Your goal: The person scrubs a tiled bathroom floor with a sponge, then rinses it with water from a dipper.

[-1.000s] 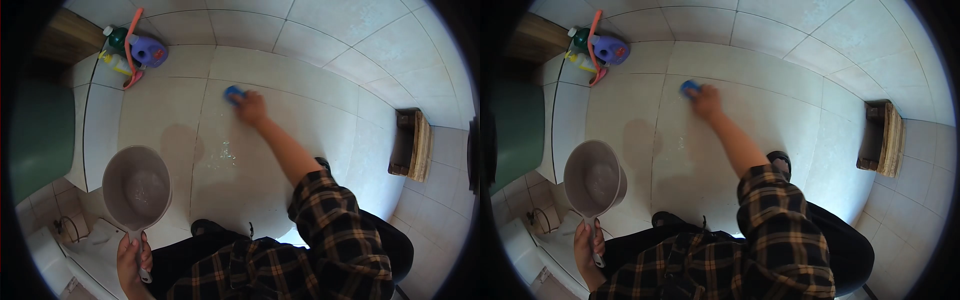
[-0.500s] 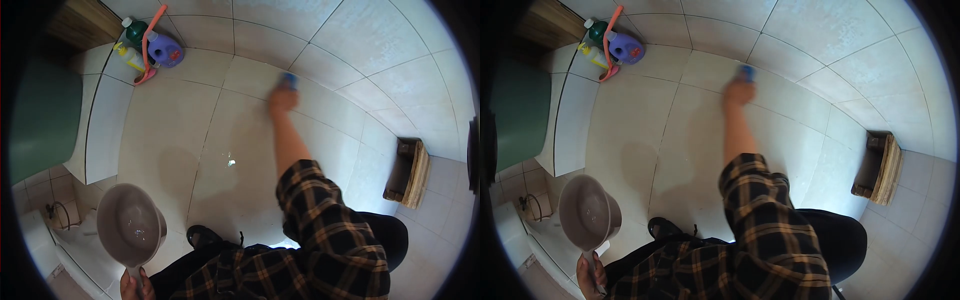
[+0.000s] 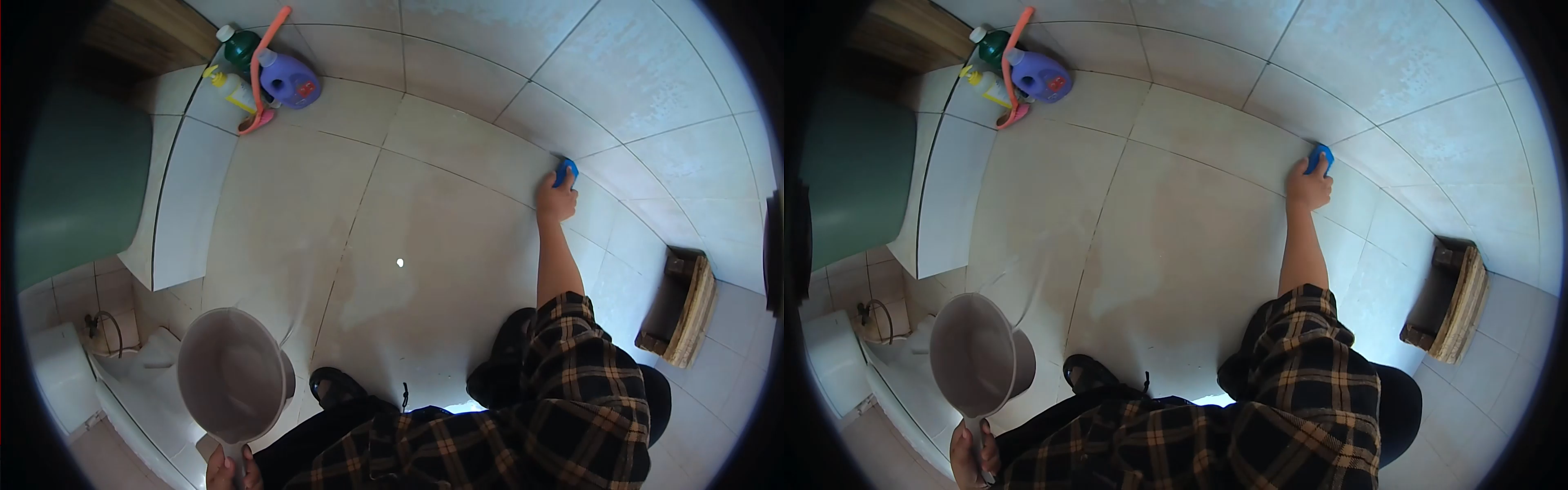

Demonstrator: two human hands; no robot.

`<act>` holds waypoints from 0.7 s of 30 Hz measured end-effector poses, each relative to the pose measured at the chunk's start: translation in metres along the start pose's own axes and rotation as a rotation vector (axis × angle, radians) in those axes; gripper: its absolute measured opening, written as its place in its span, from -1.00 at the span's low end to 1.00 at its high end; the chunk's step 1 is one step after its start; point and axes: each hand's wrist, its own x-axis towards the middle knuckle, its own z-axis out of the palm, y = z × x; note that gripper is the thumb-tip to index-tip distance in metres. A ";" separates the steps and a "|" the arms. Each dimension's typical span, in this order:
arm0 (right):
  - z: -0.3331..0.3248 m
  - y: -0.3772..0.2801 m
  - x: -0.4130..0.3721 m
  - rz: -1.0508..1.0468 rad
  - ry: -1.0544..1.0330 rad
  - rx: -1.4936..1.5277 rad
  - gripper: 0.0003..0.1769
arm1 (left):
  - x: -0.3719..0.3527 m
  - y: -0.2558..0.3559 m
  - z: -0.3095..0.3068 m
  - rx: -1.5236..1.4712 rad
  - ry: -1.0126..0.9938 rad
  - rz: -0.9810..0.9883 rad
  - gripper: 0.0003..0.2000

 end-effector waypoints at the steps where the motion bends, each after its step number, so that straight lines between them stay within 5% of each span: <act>1: 0.006 -0.009 -0.002 0.056 -0.016 0.007 -0.47 | -0.001 0.000 -0.001 0.006 -0.041 -0.003 -0.62; 4: 0.008 -0.066 -0.029 0.099 -0.111 0.010 -0.47 | -0.003 -0.001 -0.002 -0.058 -0.075 -0.011 -0.64; 7: 0.047 -0.136 -0.109 -0.435 -0.134 0.114 -0.47 | -0.004 -0.005 -0.001 -0.058 0.036 0.028 -0.64; 11: 0.011 -0.219 -0.256 -1.128 -0.729 0.162 -0.66 | -0.010 -0.003 0.004 -0.129 0.054 0.056 -0.68; 13: -0.004 -0.214 -0.296 -1.606 -0.716 0.419 -0.72 | -0.012 -0.004 -0.003 -0.209 0.050 0.068 -0.70; 16: 0.013 -0.232 -0.268 -1.560 -0.654 0.357 -0.64 | -0.015 -0.005 -0.015 -0.377 0.034 0.038 -0.70; 18: 0.026 -0.255 -0.203 -1.175 -0.809 0.078 -0.63 | -0.016 -0.011 -0.027 -0.440 -0.034 0.005 -0.69; 19: 0.025 -0.242 -0.178 -1.060 -0.477 0.075 -0.58 | -0.016 -0.013 -0.032 -0.468 -0.071 -0.015 -0.68; 21: 0.056 -0.231 -0.127 -0.902 -0.222 0.015 -0.50 | -0.016 -0.013 -0.036 -0.435 -0.108 -0.028 -0.65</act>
